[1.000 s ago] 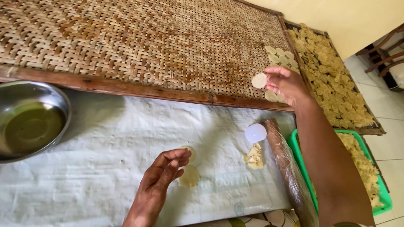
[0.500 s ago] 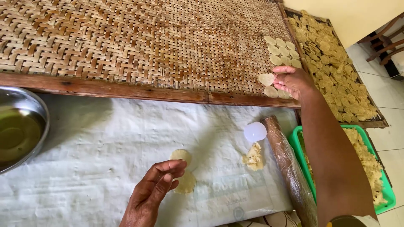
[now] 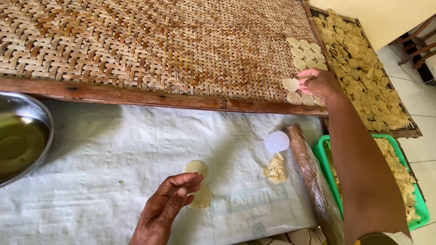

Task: Flattening dough with a rolling pin and cutting it into small discs to be placed on a drying rack.

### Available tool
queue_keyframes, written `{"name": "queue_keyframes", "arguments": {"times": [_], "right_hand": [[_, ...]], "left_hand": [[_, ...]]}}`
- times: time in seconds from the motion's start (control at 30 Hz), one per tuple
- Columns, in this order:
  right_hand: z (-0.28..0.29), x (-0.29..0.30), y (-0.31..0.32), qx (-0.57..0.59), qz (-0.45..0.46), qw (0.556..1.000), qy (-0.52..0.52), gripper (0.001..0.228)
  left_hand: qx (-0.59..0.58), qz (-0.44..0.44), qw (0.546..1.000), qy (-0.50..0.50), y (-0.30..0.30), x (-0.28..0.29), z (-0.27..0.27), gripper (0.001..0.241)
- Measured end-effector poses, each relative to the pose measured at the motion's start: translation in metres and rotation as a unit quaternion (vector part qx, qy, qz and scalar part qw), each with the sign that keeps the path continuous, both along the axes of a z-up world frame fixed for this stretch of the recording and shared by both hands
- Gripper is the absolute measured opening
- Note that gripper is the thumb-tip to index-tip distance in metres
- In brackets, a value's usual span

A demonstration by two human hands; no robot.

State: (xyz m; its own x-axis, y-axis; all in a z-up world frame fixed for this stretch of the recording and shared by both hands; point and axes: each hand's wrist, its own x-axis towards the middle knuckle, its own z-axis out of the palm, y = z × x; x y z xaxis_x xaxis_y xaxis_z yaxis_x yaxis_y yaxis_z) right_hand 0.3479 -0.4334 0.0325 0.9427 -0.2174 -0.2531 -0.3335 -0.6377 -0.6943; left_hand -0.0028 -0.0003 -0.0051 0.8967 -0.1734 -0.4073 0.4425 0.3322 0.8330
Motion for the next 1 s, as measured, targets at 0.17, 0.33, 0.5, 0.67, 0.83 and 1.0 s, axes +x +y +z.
{"name": "queue_keyframes", "arguments": {"times": [0.17, 0.33, 0.5, 0.67, 0.83, 1.0], "right_hand": [[-0.006, 0.007, -0.008, -0.023, 0.021, 1.0, -0.004, 0.041], [-0.023, 0.014, -0.017, -0.067, 0.055, 0.995, -0.054, 0.032], [-0.028, 0.018, -0.023, -0.04, 0.062, 0.994, -0.081, 0.034], [-0.031, 0.03, -0.044, 0.062, 0.034, 0.995, -0.075, 0.034], [-0.03, 0.024, -0.039, 0.042, 0.011, 0.997, -0.058, 0.031], [-0.027, 0.017, -0.031, -0.01, 0.008, 0.999, -0.051, 0.032]], "left_hand": [[0.012, -0.007, 1.0, 0.026, 0.0, 0.001, 0.004, 0.054], [0.003, -0.007, 1.0, 0.006, 0.0, 0.0, -0.005, 0.049], [-0.004, -0.014, 1.0, 0.005, 0.001, 0.0, -0.008, 0.048], [-0.003, -0.015, 1.0, 0.003, 0.0, 0.0, -0.008, 0.048], [0.002, -0.021, 1.0, 0.014, 0.0, 0.0, -0.008, 0.048], [-0.005, -0.023, 0.999, 0.023, 0.0, 0.0, -0.004, 0.049]]}}
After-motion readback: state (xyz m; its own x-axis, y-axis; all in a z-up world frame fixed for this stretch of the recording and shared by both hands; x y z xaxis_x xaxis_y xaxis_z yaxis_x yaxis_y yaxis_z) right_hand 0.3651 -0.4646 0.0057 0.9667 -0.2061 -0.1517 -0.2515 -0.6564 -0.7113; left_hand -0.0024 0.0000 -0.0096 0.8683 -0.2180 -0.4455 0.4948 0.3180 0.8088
